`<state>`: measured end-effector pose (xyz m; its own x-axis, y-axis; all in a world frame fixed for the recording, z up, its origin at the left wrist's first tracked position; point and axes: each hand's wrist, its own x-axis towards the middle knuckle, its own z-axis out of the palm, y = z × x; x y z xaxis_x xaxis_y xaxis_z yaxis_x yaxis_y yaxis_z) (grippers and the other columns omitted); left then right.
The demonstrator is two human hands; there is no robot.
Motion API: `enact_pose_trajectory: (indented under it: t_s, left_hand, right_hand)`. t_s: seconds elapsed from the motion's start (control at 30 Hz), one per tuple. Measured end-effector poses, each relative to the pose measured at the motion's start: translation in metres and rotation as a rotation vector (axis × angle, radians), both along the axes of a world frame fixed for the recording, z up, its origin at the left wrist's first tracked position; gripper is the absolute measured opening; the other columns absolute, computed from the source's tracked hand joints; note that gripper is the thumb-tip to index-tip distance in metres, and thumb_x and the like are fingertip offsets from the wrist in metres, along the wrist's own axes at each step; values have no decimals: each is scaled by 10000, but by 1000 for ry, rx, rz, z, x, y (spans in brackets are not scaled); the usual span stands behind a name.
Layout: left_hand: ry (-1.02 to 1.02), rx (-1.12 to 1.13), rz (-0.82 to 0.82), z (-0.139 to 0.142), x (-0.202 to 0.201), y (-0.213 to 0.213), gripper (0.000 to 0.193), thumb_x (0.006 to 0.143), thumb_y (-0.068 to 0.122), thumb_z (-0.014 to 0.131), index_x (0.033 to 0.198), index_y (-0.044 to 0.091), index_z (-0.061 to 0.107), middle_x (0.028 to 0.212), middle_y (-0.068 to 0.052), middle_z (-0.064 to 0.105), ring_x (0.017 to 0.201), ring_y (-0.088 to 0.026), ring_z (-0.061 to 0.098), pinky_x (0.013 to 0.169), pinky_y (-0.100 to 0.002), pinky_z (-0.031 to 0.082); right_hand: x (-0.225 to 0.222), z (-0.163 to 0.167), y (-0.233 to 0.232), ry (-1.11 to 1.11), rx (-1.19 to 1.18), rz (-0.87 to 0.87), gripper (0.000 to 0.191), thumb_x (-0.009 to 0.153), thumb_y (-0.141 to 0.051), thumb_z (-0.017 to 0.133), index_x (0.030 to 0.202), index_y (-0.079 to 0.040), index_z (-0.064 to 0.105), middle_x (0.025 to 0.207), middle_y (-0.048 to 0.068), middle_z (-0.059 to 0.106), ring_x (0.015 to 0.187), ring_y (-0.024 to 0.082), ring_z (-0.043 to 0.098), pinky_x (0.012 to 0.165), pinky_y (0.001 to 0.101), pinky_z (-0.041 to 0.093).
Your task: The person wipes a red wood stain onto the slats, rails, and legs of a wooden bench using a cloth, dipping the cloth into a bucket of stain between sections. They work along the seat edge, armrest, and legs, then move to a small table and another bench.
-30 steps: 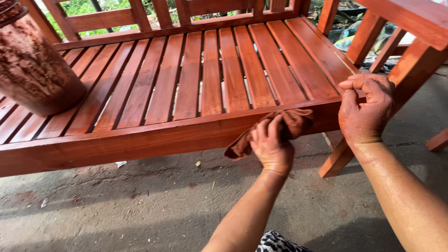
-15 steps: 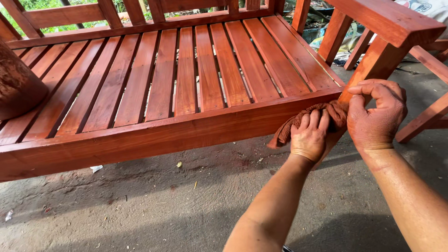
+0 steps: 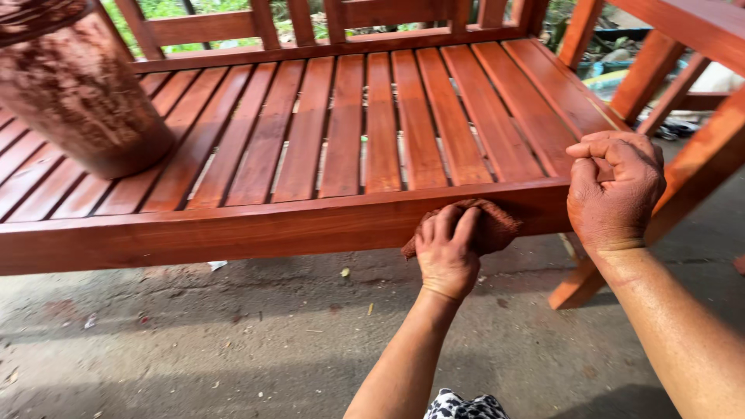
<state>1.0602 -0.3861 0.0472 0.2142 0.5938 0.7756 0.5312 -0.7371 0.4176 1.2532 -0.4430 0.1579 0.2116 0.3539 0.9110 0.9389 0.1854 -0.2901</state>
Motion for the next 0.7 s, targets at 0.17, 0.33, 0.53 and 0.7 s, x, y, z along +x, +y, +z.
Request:
enact_pose_trajectory:
  t_s: [0.17, 0.33, 0.53, 0.7]
  left_hand:
    - [-159, 86, 186, -1, -85, 26, 503, 771, 37, 657, 1252, 186, 664, 1301, -57, 599, 1232, -341, 539, 1071, -486, 426]
    - [-401, 114, 321, -16, -181, 65, 436, 806, 52, 706, 1228, 129, 628, 1293, -116, 577, 1239, -347, 500, 1058, -471, 425]
    - [-696, 152, 618, -26, -332, 138, 285, 1006, 137, 655, 1281, 106, 587, 1280, -126, 574, 1253, -305, 480, 1112, -447, 388]
    - [-814, 21, 738, -20, -456, 184, 318, 955, 187, 568, 1245, 67, 618, 1241, -156, 576, 1235, -335, 485, 1111, -469, 369]
  right_hand:
    - [-59, 6, 42, 3, 0, 96, 158, 950, 59, 668, 936, -79, 744, 1059, 58, 705, 1075, 227, 618, 1017, 333, 494]
    - [-123, 16, 81, -9, -1, 167, 153, 943, 51, 667, 919, -85, 734, 1054, 57, 715, 1096, 226, 642, 1000, 338, 494]
    - [-198, 23, 122, -30, -7, 233, 131, 954, 11, 692, 885, -95, 727, 1027, 52, 710, 1081, 229, 645, 995, 356, 485]
    - [-243, 23, 147, -19, -10, 284, 142, 930, 23, 671, 874, -97, 724, 1027, 48, 707, 1067, 235, 641, 1011, 374, 491]
